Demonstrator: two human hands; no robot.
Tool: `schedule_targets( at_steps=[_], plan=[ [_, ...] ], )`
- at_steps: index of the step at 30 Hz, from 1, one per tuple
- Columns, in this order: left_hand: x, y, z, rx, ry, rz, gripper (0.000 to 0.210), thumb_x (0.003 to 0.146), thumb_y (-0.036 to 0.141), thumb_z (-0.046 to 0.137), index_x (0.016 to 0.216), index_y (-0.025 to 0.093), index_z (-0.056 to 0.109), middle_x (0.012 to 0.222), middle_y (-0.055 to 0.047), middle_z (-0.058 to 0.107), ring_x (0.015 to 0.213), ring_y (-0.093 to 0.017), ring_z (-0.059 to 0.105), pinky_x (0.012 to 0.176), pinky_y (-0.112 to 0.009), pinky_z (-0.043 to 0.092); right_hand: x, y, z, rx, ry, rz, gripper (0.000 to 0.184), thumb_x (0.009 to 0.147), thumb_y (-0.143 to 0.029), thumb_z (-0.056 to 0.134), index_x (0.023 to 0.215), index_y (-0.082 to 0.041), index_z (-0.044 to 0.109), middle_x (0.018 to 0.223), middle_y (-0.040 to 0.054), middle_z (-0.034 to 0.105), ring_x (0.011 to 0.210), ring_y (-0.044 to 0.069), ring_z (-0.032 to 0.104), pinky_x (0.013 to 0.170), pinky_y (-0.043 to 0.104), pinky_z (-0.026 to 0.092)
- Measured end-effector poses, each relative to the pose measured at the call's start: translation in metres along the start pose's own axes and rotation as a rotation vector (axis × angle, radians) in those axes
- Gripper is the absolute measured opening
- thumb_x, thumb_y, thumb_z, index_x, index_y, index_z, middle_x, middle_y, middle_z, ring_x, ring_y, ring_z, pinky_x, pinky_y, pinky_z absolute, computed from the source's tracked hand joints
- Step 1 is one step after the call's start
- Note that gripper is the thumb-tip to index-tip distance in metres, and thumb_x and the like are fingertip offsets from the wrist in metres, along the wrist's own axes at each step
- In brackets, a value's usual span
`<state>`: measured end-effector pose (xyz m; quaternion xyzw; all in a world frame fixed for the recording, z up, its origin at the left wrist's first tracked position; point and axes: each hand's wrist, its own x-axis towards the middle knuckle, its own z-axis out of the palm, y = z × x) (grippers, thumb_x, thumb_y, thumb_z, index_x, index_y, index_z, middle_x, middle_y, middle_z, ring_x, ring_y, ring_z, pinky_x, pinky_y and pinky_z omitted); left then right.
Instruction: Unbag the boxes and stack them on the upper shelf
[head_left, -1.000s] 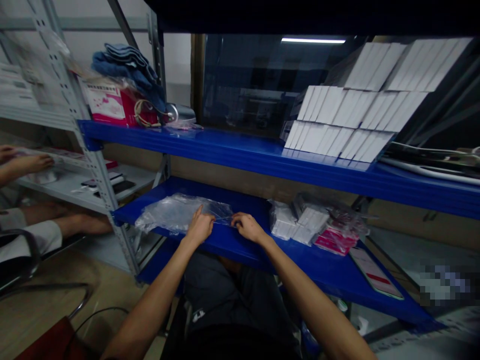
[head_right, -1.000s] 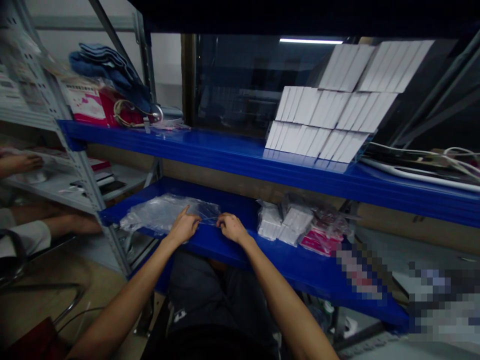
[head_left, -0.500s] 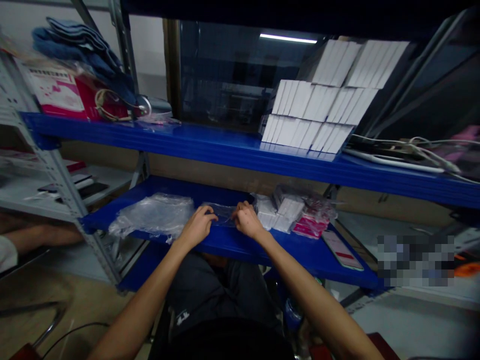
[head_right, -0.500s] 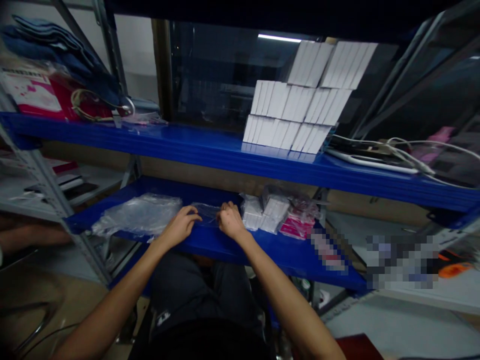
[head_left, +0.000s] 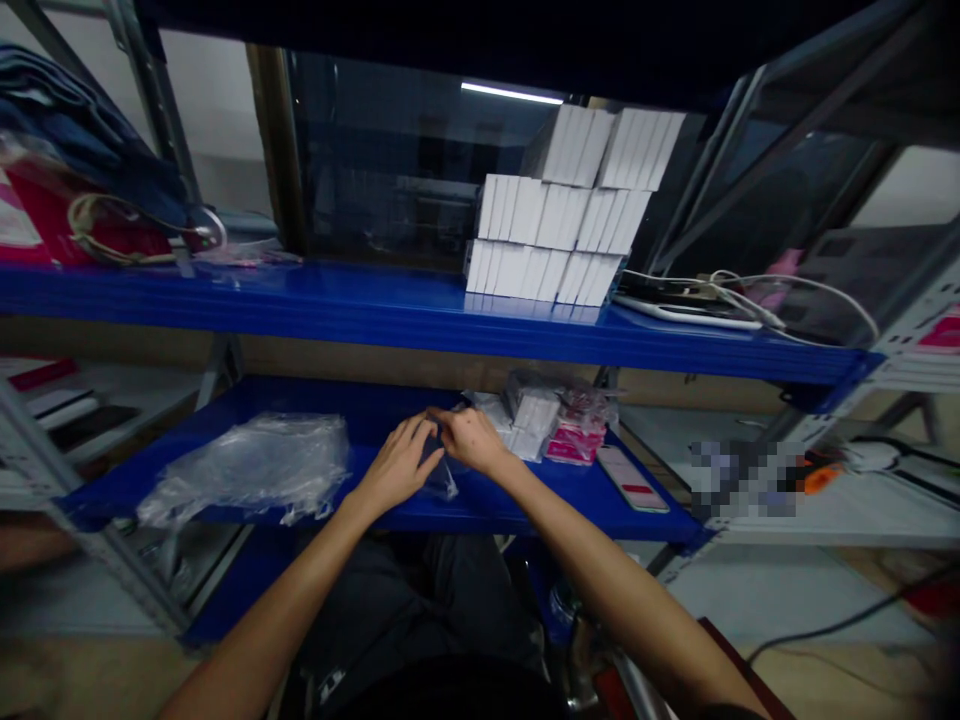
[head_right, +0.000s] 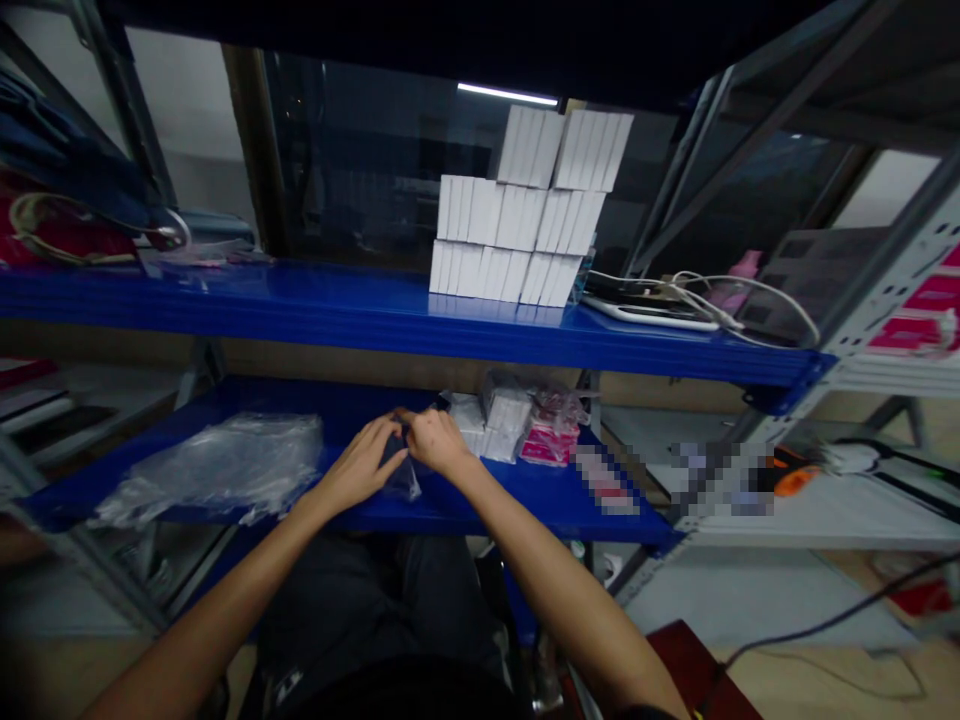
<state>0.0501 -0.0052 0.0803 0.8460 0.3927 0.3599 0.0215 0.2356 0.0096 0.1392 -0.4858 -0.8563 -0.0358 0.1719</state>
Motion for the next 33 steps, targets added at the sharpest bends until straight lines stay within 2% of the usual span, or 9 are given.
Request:
schedule_targets(
  at_steps=[5,9,13,16,19,22,25,29,33],
  plan=[
    [0.008,0.01,0.0,0.114,-0.003,-0.132,0.047,0.097,0.026,0.054,0.144,0.026,0.054,0.164,-0.016,0.03,0.143,-0.037,0.044,0.113,-0.055,0.044,-0.007,0.002,-0.01,-0.062,-0.037,-0.003,0.092,0.087,-0.025,0.068,0.165,-0.03,0.02,0.108,0.0098,0.076,0.094,0.028,0.072,0.083,0.034,0.051],
    [0.017,0.018,-0.009,0.242,-0.018,-0.365,0.033,0.101,0.035,0.046,0.116,0.024,0.073,0.166,-0.013,0.031,0.131,-0.038,0.057,0.106,-0.055,0.049,-0.014,-0.004,-0.019,-0.12,-0.055,-0.057,0.105,0.085,-0.019,0.069,0.166,-0.031,0.003,0.117,0.0123,0.071,0.097,0.027,0.071,0.082,0.034,0.053],
    [0.023,0.017,-0.02,0.352,-0.019,-0.452,0.042,0.094,0.057,0.056,0.098,0.019,0.074,0.16,-0.017,0.042,0.125,-0.043,0.06,0.101,-0.058,0.052,-0.02,-0.01,-0.028,-0.127,-0.016,-0.082,0.081,0.096,-0.014,0.052,0.164,-0.039,0.016,0.131,0.0132,0.062,0.094,0.023,0.07,0.081,0.032,0.053],
    [0.019,0.009,-0.022,0.313,-0.006,-0.369,0.028,0.092,0.037,0.064,0.112,0.019,0.069,0.157,-0.018,0.045,0.131,-0.038,0.057,0.107,-0.053,0.05,-0.024,-0.01,-0.034,-0.05,0.017,-0.095,0.068,0.097,-0.011,0.047,0.158,-0.034,0.03,0.134,0.012,0.06,0.099,0.022,0.069,0.086,0.032,0.053],
    [0.014,0.003,-0.018,0.213,-0.048,-0.137,0.034,0.09,0.011,0.054,0.119,0.023,0.068,0.167,-0.009,0.032,0.149,-0.029,0.039,0.119,-0.046,0.041,-0.026,-0.004,-0.036,0.073,0.073,-0.096,0.053,0.096,-0.009,0.045,0.147,-0.025,0.046,0.129,0.0112,0.063,0.105,0.022,0.067,0.09,0.032,0.052],
    [0.013,0.0,-0.007,0.156,-0.139,-0.132,0.029,0.092,0.016,0.055,0.113,0.025,0.072,0.172,-0.004,0.019,0.156,-0.035,0.025,0.121,-0.055,0.036,-0.025,0.002,-0.034,0.167,0.103,-0.171,0.042,0.094,-0.004,0.043,0.127,-0.021,0.061,0.127,0.0098,0.064,0.11,0.02,0.065,0.094,0.03,0.05],
    [0.018,-0.003,0.005,0.112,-0.153,-0.354,0.031,0.093,0.028,0.061,0.123,0.023,0.071,0.168,-0.012,0.028,0.143,-0.037,0.047,0.114,-0.052,0.044,-0.027,0.004,-0.035,0.14,0.062,-0.211,0.043,0.088,0.0,0.045,0.114,-0.021,0.071,0.142,0.0091,0.06,0.118,0.019,0.064,0.099,0.03,0.049],
    [0.02,-0.004,0.009,0.132,-0.065,-0.462,0.042,0.096,0.014,0.049,0.135,0.019,0.063,0.132,-0.013,0.066,0.114,-0.024,0.069,0.101,-0.034,0.053,-0.037,0.003,-0.039,-0.134,-0.099,-0.042,0.03,0.089,-0.011,0.053,0.103,-0.02,0.079,0.156,0.0108,0.052,0.11,0.026,0.071,0.097,0.036,0.053],
    [0.014,0.005,0.0,0.235,0.004,-0.493,0.039,0.094,0.023,0.055,0.131,0.023,0.066,0.116,-0.009,0.07,0.101,-0.026,0.072,0.091,-0.034,0.056,-0.046,0.01,-0.036,-0.359,-0.137,0.149,0.037,0.094,-0.035,0.06,0.126,-0.019,0.072,0.159,0.0167,0.046,0.106,0.032,0.073,0.091,0.041,0.056]
  ],
)
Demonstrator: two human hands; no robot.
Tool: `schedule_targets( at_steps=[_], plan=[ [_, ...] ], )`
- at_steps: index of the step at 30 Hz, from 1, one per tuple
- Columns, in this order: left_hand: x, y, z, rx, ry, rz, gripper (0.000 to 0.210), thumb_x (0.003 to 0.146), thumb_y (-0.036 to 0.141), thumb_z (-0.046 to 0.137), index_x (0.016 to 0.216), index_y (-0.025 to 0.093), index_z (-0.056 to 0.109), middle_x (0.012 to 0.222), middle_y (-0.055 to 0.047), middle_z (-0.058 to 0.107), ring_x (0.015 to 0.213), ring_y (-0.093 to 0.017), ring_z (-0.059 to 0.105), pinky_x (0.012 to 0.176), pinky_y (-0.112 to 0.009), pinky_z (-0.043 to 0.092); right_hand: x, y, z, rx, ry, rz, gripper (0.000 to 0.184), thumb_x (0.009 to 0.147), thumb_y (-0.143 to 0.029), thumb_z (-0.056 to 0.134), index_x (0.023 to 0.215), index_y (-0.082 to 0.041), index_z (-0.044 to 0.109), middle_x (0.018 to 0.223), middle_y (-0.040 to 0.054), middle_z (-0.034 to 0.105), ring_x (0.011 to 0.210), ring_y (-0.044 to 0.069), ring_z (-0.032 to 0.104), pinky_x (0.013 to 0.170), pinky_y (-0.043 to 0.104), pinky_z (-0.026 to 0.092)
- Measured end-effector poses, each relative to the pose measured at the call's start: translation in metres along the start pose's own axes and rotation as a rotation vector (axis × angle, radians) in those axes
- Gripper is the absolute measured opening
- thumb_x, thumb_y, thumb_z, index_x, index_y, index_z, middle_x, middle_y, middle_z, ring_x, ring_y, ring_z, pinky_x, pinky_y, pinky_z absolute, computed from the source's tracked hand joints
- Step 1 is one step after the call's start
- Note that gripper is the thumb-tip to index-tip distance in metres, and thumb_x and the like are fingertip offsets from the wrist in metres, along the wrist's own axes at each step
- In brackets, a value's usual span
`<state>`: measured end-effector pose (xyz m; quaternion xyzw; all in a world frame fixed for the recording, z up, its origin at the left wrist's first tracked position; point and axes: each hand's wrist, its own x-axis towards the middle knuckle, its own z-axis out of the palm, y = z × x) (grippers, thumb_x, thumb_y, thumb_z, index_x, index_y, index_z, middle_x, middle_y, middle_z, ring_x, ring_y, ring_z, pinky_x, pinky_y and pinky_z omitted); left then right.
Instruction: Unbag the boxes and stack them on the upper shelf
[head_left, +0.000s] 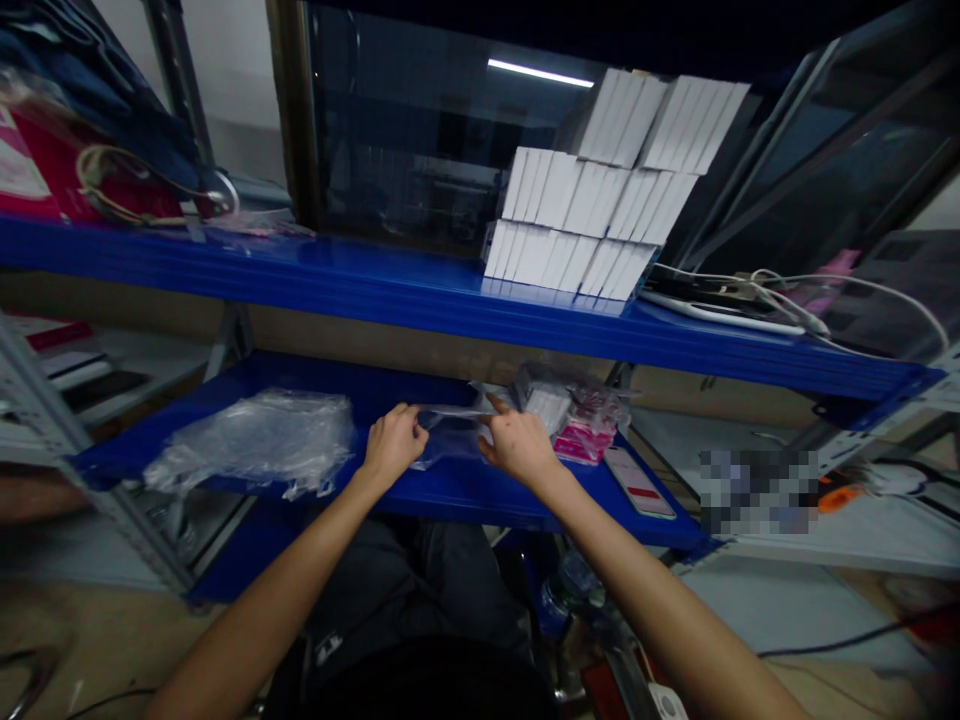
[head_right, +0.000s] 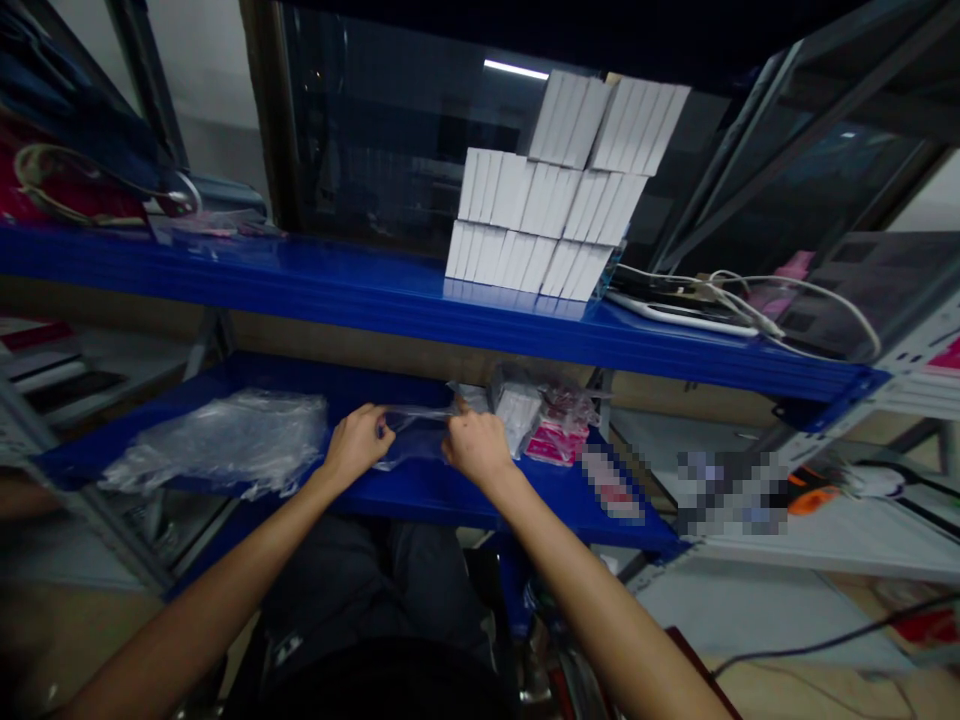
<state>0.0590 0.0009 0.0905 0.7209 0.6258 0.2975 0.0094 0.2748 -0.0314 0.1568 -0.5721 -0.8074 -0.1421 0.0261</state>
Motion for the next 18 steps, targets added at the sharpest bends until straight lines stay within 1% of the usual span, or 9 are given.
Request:
schedule_targets(
  at_steps=[2,4,6,8,9,11,14,16,18],
  plan=[
    [-0.003,0.001,-0.006,0.026,0.036,-0.012,0.049,0.093,0.033,0.059,0.141,0.025,0.059,0.119,-0.011,0.069,0.1,-0.03,0.072,0.089,-0.039,0.057,0.0,0.002,0.006,-0.028,-0.006,0.048,0.061,0.091,-0.042,0.067,0.147,-0.023,0.055,0.16,0.0176,0.045,0.108,0.033,0.072,0.09,0.041,0.057],
    [-0.002,0.0,-0.011,0.05,0.069,-0.037,0.067,0.09,0.039,0.065,0.154,0.028,0.045,0.131,-0.015,0.063,0.1,-0.033,0.072,0.088,-0.044,0.057,0.0,0.001,0.011,-0.024,-0.011,0.108,0.086,0.086,-0.043,0.074,0.16,-0.027,0.033,0.157,0.0189,0.047,0.107,0.033,0.073,0.088,0.042,0.057],
    [0.001,-0.003,-0.012,0.051,0.114,-0.04,0.084,0.084,0.033,0.072,0.159,0.033,0.035,0.144,-0.017,0.054,0.107,-0.036,0.07,0.092,-0.049,0.056,-0.001,-0.003,0.013,0.002,-0.014,0.154,0.103,0.082,-0.042,0.079,0.165,-0.029,0.018,0.151,0.019,0.054,0.105,0.033,0.073,0.086,0.042,0.057],
    [0.004,-0.006,-0.01,-0.052,0.183,0.011,0.097,0.077,0.016,0.073,0.161,0.035,0.029,0.152,-0.016,0.048,0.119,-0.036,0.065,0.1,-0.048,0.053,-0.003,-0.007,0.013,0.039,-0.022,0.166,0.114,0.079,-0.044,0.083,0.165,-0.03,0.011,0.143,0.0179,0.06,0.102,0.034,0.073,0.085,0.041,0.056],
    [0.005,-0.007,-0.009,-0.158,0.21,0.039,0.102,0.074,0.009,0.07,0.162,0.033,0.027,0.151,-0.014,0.051,0.122,-0.033,0.064,0.103,-0.045,0.052,-0.005,-0.009,0.013,0.053,-0.022,0.168,0.118,0.076,-0.045,0.085,0.165,-0.03,0.01,0.141,0.0174,0.062,0.102,0.034,0.073,0.086,0.041,0.056],
    [0.009,-0.008,-0.005,-0.421,0.223,0.028,0.102,0.071,0.004,0.065,0.162,0.028,0.027,0.134,-0.01,0.065,0.113,-0.026,0.068,0.099,-0.037,0.054,-0.008,-0.011,0.015,0.065,-0.002,0.169,0.123,0.071,-0.044,0.09,0.165,-0.029,0.012,0.14,0.0174,0.062,0.109,0.035,0.07,0.09,0.043,0.054],
    [0.014,-0.005,0.0,-0.719,0.233,-0.1,0.077,0.073,0.012,0.067,0.148,0.02,0.05,0.099,-0.003,0.075,0.086,-0.02,0.072,0.085,-0.032,0.058,-0.009,-0.008,0.023,0.119,0.099,0.174,0.109,0.074,-0.046,0.087,0.162,-0.025,0.025,0.144,0.0175,0.059,0.125,0.037,0.061,0.099,0.045,0.05],
    [0.018,-0.003,0.002,-0.796,0.258,-0.128,0.055,0.075,0.023,0.071,0.129,0.017,0.066,0.092,-0.003,0.075,0.082,-0.02,0.072,0.082,-0.031,0.058,-0.006,-0.002,0.031,0.215,0.181,0.194,0.082,0.087,-0.048,0.075,0.155,-0.02,0.04,0.137,0.0165,0.065,0.123,0.033,0.062,0.1,0.041,0.05],
    [0.021,-0.001,0.0,-0.807,0.252,-0.101,0.045,0.075,0.03,0.074,0.119,0.016,0.072,0.094,-0.005,0.076,0.085,-0.021,0.073,0.083,-0.032,0.058,-0.001,0.005,0.039,0.3,0.233,0.233,0.056,0.096,-0.045,0.063,0.143,-0.016,0.054,0.125,0.0157,0.072,0.114,0.029,0.068,0.096,0.037,0.051]
  ],
)
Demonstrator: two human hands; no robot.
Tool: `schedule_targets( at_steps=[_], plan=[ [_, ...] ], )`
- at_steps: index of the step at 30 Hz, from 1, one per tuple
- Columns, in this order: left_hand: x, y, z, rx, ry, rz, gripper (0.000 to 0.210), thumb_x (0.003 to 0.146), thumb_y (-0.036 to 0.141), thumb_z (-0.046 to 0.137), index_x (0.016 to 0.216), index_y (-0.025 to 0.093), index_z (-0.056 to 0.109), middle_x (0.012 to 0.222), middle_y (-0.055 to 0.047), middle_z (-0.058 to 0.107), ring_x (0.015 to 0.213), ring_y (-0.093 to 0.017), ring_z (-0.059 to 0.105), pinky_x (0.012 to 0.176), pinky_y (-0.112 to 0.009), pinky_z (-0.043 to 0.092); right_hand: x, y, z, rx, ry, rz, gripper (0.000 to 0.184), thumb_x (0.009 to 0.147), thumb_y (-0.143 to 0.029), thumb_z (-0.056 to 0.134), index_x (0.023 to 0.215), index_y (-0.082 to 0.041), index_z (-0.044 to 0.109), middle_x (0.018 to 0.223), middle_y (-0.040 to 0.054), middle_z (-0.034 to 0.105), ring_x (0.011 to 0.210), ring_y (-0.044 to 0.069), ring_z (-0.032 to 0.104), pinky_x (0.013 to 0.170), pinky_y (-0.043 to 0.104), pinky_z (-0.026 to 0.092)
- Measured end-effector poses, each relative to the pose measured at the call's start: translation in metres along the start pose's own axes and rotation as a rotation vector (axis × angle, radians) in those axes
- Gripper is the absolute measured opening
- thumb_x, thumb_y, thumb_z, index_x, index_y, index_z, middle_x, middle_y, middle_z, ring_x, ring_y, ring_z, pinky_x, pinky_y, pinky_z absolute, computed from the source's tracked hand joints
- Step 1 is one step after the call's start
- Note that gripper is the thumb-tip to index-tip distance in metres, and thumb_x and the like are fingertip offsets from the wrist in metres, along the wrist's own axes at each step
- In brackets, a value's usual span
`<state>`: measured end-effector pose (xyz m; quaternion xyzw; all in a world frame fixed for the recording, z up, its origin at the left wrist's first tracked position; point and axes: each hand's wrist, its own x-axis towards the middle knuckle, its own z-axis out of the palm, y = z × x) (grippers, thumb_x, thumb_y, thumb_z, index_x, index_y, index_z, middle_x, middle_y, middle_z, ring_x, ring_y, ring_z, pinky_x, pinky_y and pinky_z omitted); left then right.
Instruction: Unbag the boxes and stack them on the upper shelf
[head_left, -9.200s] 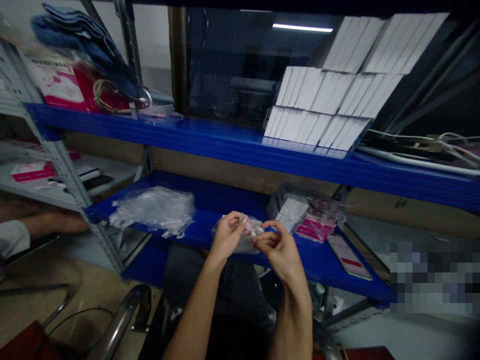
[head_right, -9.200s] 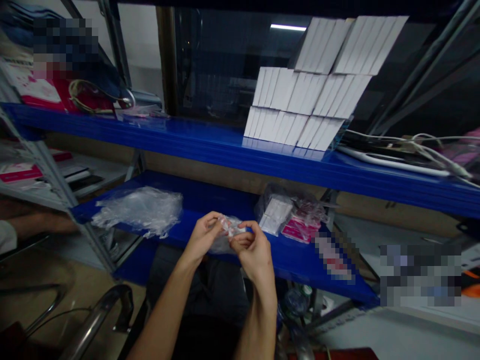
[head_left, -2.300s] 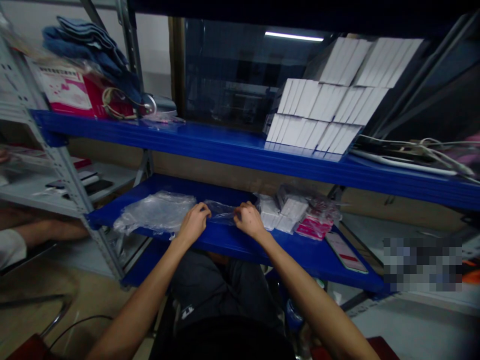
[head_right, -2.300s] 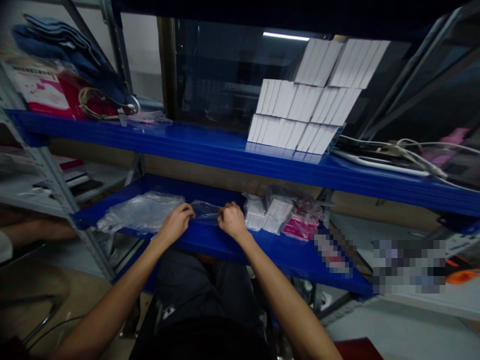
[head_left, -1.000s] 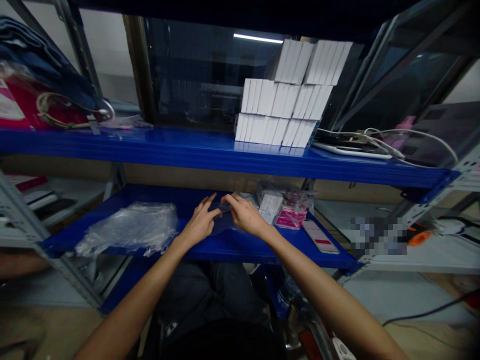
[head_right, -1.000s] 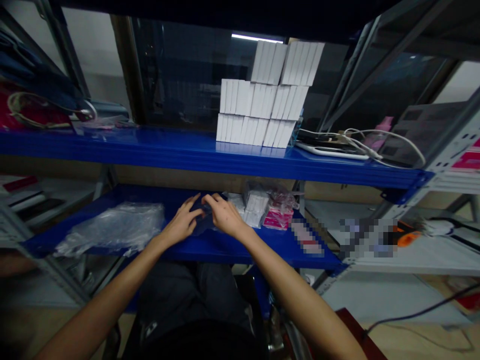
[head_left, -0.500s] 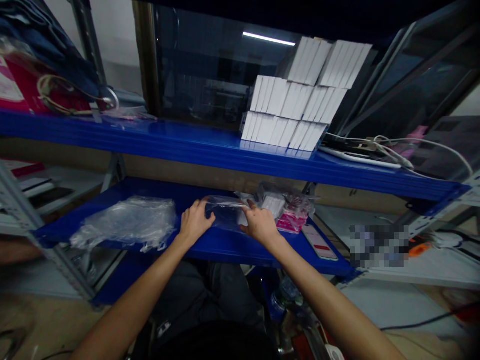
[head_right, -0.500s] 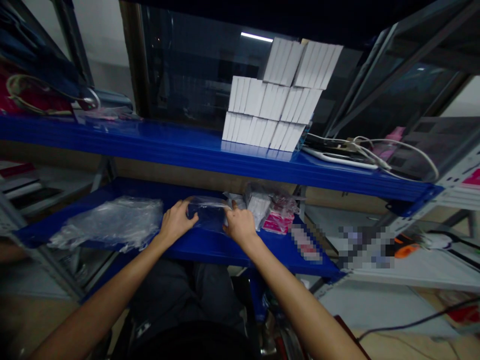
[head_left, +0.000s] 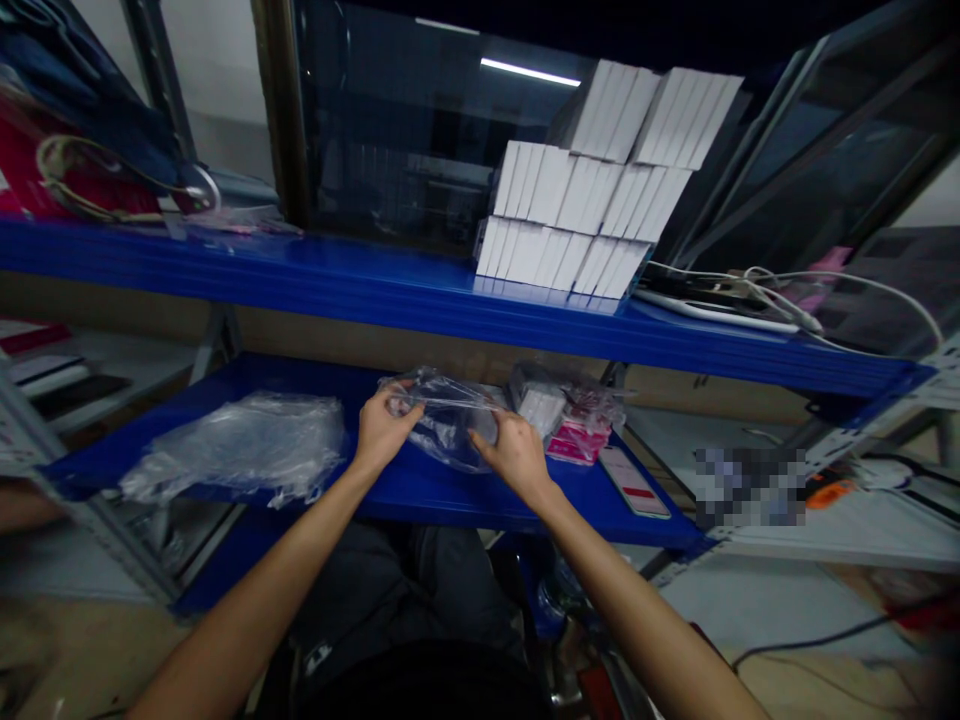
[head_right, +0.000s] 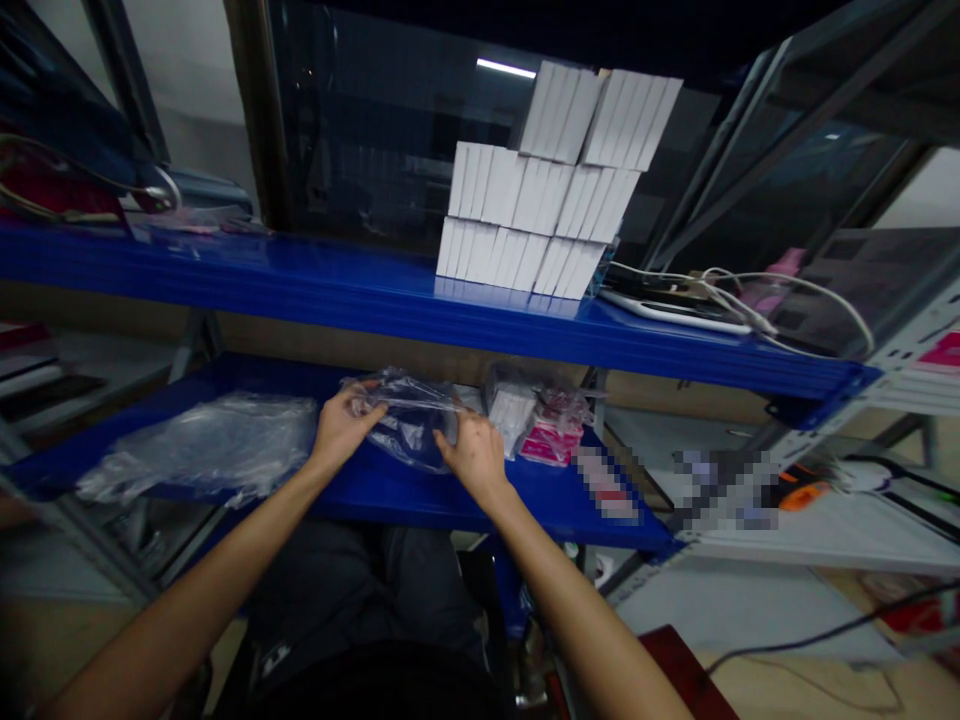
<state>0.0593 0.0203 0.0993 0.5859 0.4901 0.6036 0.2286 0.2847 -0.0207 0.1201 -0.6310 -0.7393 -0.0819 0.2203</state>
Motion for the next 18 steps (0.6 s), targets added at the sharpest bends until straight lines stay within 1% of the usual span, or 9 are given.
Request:
schedule_targets(
  at_steps=[1,3,4,6,8,9,12,15,18],
  plan=[
    [0.001,0.003,-0.001,0.026,-0.021,0.016,0.045,0.076,0.03,0.073,0.12,0.017,0.071,0.096,-0.005,0.077,0.087,-0.022,0.073,0.085,-0.032,0.058,0.003,0.004,0.002,0.024,0.011,0.012,0.047,0.098,-0.041,0.06,0.136,-0.015,0.059,0.12,0.0154,0.073,0.11,0.028,0.07,0.094,0.035,0.052],
    [-0.001,0.01,-0.006,0.161,-0.078,0.072,0.057,0.077,0.021,0.069,0.134,0.018,0.064,0.108,-0.007,0.076,0.096,-0.024,0.074,0.09,-0.034,0.057,0.008,0.011,0.004,0.041,0.008,-0.004,0.038,0.096,-0.029,0.061,0.131,-0.015,0.063,0.121,0.0151,0.073,0.111,0.027,0.07,0.095,0.034,0.052],
    [-0.003,0.014,-0.01,0.271,-0.117,0.098,0.069,0.077,0.017,0.066,0.144,0.02,0.056,0.119,-0.01,0.073,0.102,-0.026,0.073,0.094,-0.035,0.056,0.009,0.014,0.004,0.038,-0.009,-0.026,0.041,0.093,-0.024,0.064,0.133,-0.016,0.062,0.127,0.0152,0.071,0.115,0.027,0.068,0.096,0.033,0.052],
    [-0.009,0.021,-0.018,0.534,-0.238,0.103,0.091,0.075,0.013,0.066,0.16,0.026,0.034,0.141,-0.015,0.06,0.108,-0.03,0.072,0.096,-0.038,0.055,0.01,0.017,-0.001,-0.002,-0.09,-0.059,0.059,0.085,-0.017,0.07,0.142,-0.018,0.055,0.141,0.0163,0.062,0.121,0.027,0.066,0.099,0.033,0.051],
    [-0.016,0.027,-0.024,0.781,-0.404,0.023,0.11,0.07,0.016,0.073,0.165,0.031,0.019,0.152,-0.021,0.046,0.108,-0.037,0.072,0.093,-0.043,0.056,0.01,0.017,-0.008,-0.082,-0.253,-0.058,0.076,0.077,-0.018,0.078,0.148,-0.019,0.051,0.146,0.0194,0.056,0.119,0.031,0.067,0.097,0.035,0.052],
    [-0.019,0.029,-0.026,0.88,-0.488,-0.036,0.117,0.065,0.018,0.077,0.165,0.032,0.018,0.153,-0.023,0.043,0.108,-0.04,0.072,0.091,-0.045,0.057,0.01,0.015,-0.012,-0.125,-0.352,-0.06,0.081,0.073,-0.02,0.082,0.149,-0.019,0.052,0.144,0.0208,0.058,0.117,0.032,0.068,0.096,0.036,0.053],
    [-0.02,0.028,-0.026,1.062,-0.662,-0.147,0.123,0.051,0.022,0.089,0.16,0.028,0.034,0.15,-0.027,0.045,0.112,-0.049,0.068,0.091,-0.051,0.057,0.013,0.01,-0.02,-0.207,-0.567,-0.118,0.085,0.065,-0.025,0.09,0.144,-0.02,0.058,0.132,0.0203,0.067,0.114,0.034,0.07,0.094,0.037,0.055],
    [-0.01,0.022,-0.025,1.101,-0.754,-0.153,0.119,0.044,0.028,0.094,0.153,0.028,0.048,0.152,-0.028,0.046,0.116,-0.052,0.066,0.095,-0.058,0.054,0.019,0.011,-0.021,-0.228,-0.625,-0.175,0.089,0.057,-0.031,0.095,0.139,-0.021,0.063,0.126,0.0172,0.072,0.116,0.035,0.07,0.096,0.037,0.055],
    [0.003,0.016,-0.027,1.08,-0.857,-0.172,0.123,0.036,0.035,0.098,0.15,0.033,0.053,0.157,-0.024,0.045,0.126,-0.054,0.059,0.101,-0.06,0.05,0.021,0.021,-0.015,-0.19,-0.655,-0.188,0.089,0.058,-0.038,0.095,0.14,-0.024,0.063,0.127,0.0151,0.073,0.12,0.034,0.068,0.099,0.037,0.053]
  ],
)
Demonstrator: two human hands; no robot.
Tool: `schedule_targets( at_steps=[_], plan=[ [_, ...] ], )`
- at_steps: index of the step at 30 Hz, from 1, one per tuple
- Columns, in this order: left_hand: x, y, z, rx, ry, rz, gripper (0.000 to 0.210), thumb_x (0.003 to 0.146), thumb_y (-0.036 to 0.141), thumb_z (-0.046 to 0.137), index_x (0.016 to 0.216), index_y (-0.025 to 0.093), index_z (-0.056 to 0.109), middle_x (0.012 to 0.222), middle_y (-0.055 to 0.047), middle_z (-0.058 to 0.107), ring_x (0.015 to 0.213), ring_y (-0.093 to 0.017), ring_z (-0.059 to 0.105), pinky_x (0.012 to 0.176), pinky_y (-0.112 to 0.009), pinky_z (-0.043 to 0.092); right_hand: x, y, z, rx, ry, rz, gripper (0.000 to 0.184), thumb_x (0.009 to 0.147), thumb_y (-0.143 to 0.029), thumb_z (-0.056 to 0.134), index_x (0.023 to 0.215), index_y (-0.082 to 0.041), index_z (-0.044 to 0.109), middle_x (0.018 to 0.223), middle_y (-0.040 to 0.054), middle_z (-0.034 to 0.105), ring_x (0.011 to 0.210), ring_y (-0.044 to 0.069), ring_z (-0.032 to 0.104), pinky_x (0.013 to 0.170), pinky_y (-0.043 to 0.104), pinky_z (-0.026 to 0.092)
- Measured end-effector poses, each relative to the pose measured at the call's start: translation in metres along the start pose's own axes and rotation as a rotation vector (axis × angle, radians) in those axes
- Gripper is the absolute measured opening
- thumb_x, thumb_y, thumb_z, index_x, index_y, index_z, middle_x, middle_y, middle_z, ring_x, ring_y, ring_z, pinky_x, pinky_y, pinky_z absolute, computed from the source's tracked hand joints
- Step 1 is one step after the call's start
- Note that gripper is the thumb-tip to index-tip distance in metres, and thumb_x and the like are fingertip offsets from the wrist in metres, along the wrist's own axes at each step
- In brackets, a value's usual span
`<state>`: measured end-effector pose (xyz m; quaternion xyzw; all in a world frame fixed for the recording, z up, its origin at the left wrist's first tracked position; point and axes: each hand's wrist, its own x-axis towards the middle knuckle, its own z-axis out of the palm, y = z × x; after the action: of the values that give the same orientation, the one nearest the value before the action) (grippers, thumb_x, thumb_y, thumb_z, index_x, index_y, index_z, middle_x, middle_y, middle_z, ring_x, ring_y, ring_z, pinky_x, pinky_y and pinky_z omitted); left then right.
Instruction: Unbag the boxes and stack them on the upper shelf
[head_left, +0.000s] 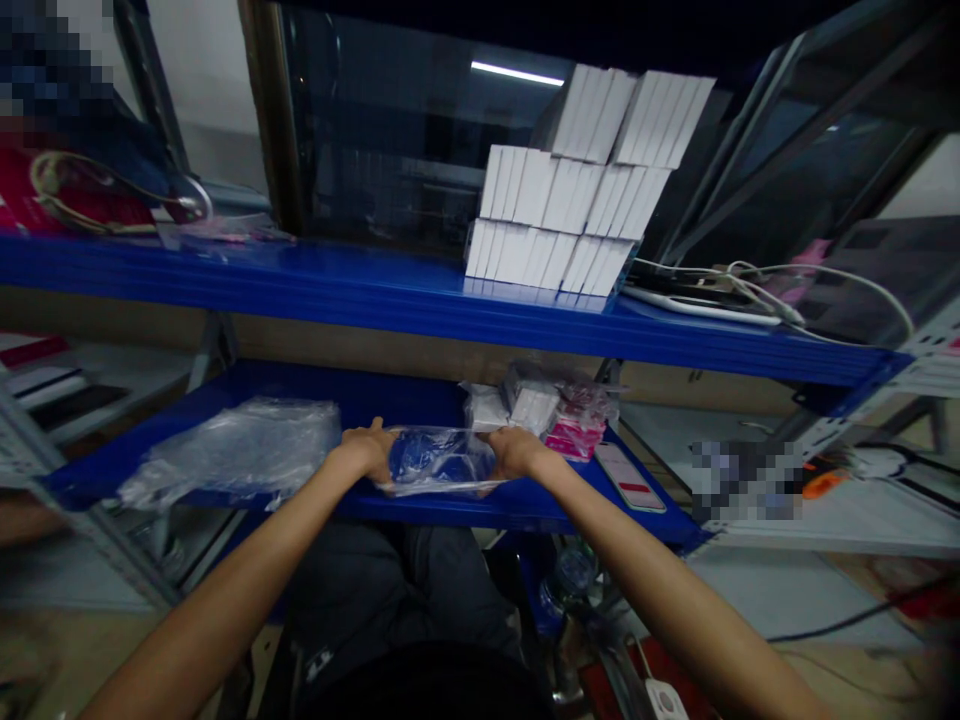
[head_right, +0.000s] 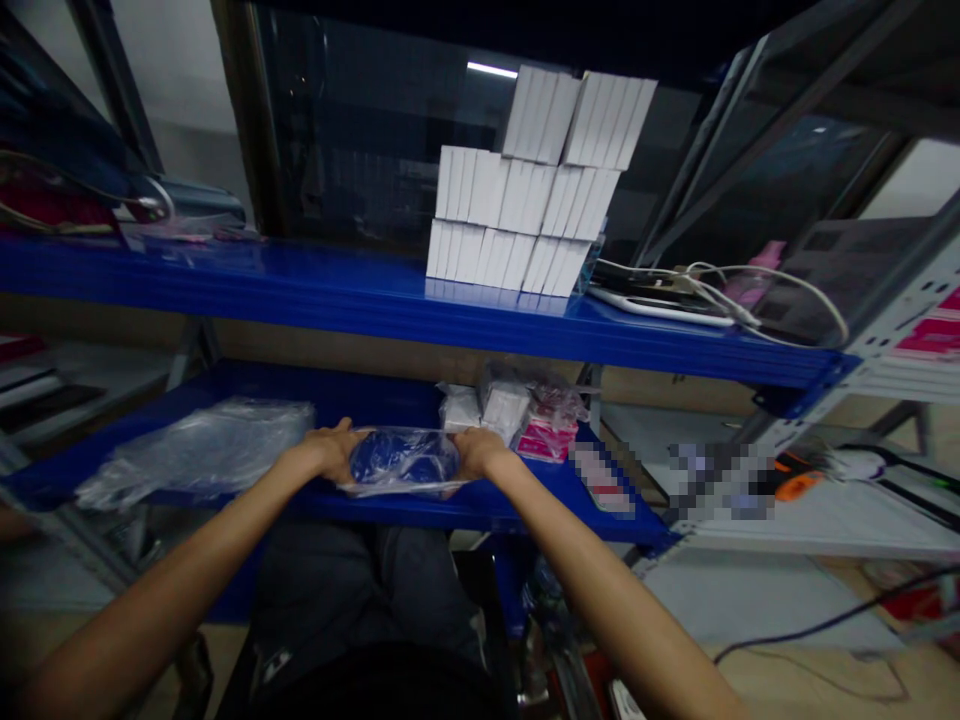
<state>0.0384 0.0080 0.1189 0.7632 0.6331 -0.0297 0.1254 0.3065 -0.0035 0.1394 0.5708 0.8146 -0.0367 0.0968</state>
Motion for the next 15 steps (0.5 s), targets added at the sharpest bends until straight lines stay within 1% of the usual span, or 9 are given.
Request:
schedule_targets(
  at_steps=[2,3,5,6,8,9,10,12,15],
  plan=[
    [0.003,-0.004,-0.003,-0.01,-0.052,0.009,0.12,0.036,0.039,0.1,0.148,0.036,0.055,0.161,-0.022,0.041,0.135,-0.055,0.051,0.107,-0.063,0.045,0.002,0.009,0.006,0.013,-0.036,-0.009,0.092,0.06,-0.039,0.094,0.144,-0.025,0.06,0.132,0.016,0.07,0.124,0.034,0.067,0.102,0.038,0.052],
    [0.003,-0.004,-0.004,-0.006,-0.045,0.029,0.116,0.039,0.04,0.099,0.147,0.037,0.056,0.163,-0.021,0.037,0.139,-0.055,0.045,0.109,-0.066,0.041,0.003,0.012,0.009,0.006,-0.058,-0.009,0.093,0.061,-0.039,0.094,0.146,-0.024,0.059,0.134,0.0171,0.069,0.125,0.035,0.066,0.103,0.04,0.052],
    [0.0,-0.002,-0.004,0.009,0.047,0.145,0.101,0.051,0.042,0.097,0.144,0.038,0.059,0.168,-0.016,0.029,0.148,-0.054,0.031,0.114,-0.07,0.032,0.005,0.017,0.012,-0.019,-0.066,-0.018,0.088,0.065,-0.039,0.093,0.145,-0.023,0.06,0.136,0.0186,0.067,0.126,0.036,0.065,0.104,0.041,0.051],
    [-0.002,0.001,-0.003,0.004,0.108,0.231,0.09,0.059,0.043,0.093,0.143,0.039,0.06,0.17,-0.013,0.025,0.152,-0.051,0.025,0.116,-0.07,0.028,0.006,0.018,0.013,-0.018,-0.04,-0.037,0.08,0.068,-0.038,0.091,0.142,-0.023,0.063,0.136,0.0178,0.067,0.126,0.035,0.065,0.105,0.04,0.05],
    [-0.004,0.009,0.0,-0.032,0.19,0.371,0.067,0.073,0.044,0.085,0.136,0.043,0.065,0.172,-0.006,0.02,0.156,-0.046,0.016,0.119,-0.069,0.023,0.009,0.016,0.013,0.019,0.051,-0.07,0.056,0.079,-0.04,0.083,0.131,-0.024,0.071,0.132,0.0146,0.07,0.124,0.031,0.066,0.105,0.036,0.049],
    [-0.004,0.013,0.003,-0.051,0.194,0.396,0.058,0.077,0.043,0.082,0.133,0.043,0.067,0.173,-0.003,0.02,0.157,-0.045,0.014,0.119,-0.069,0.021,0.01,0.013,0.014,0.039,0.104,-0.066,0.044,0.085,-0.042,0.077,0.125,-0.023,0.074,0.129,0.0139,0.071,0.122,0.029,0.067,0.104,0.035,0.049],
    [-0.003,0.016,0.007,-0.06,0.171,0.389,0.052,0.079,0.042,0.08,0.13,0.043,0.069,0.173,-0.002,0.019,0.157,-0.046,0.013,0.119,-0.071,0.02,0.012,0.009,0.014,0.048,0.147,-0.045,0.037,0.09,-0.044,0.071,0.119,-0.021,0.076,0.125,0.0142,0.073,0.12,0.028,0.068,0.103,0.035,0.05],
    [0.002,0.021,0.016,-0.046,0.084,0.323,0.054,0.076,0.045,0.082,0.128,0.04,0.071,0.173,-0.005,0.017,0.156,-0.049,0.011,0.118,-0.073,0.018,0.013,0.002,0.017,0.028,0.167,0.02,0.041,0.092,-0.05,0.068,0.114,-0.017,0.077,0.12,0.0169,0.074,0.116,0.03,0.07,0.099,0.036,0.052],
    [0.013,0.017,0.03,-0.027,-0.012,0.218,0.081,0.063,0.056,0.086,0.138,0.035,0.065,0.172,-0.013,0.018,0.154,-0.053,0.014,0.116,-0.075,0.018,0.013,-0.003,0.024,-0.031,0.067,0.067,0.056,0.074,-0.054,0.085,0.115,-0.016,0.077,0.119,0.0184,0.074,0.112,0.034,0.071,0.093,0.038,0.055]
  ],
)
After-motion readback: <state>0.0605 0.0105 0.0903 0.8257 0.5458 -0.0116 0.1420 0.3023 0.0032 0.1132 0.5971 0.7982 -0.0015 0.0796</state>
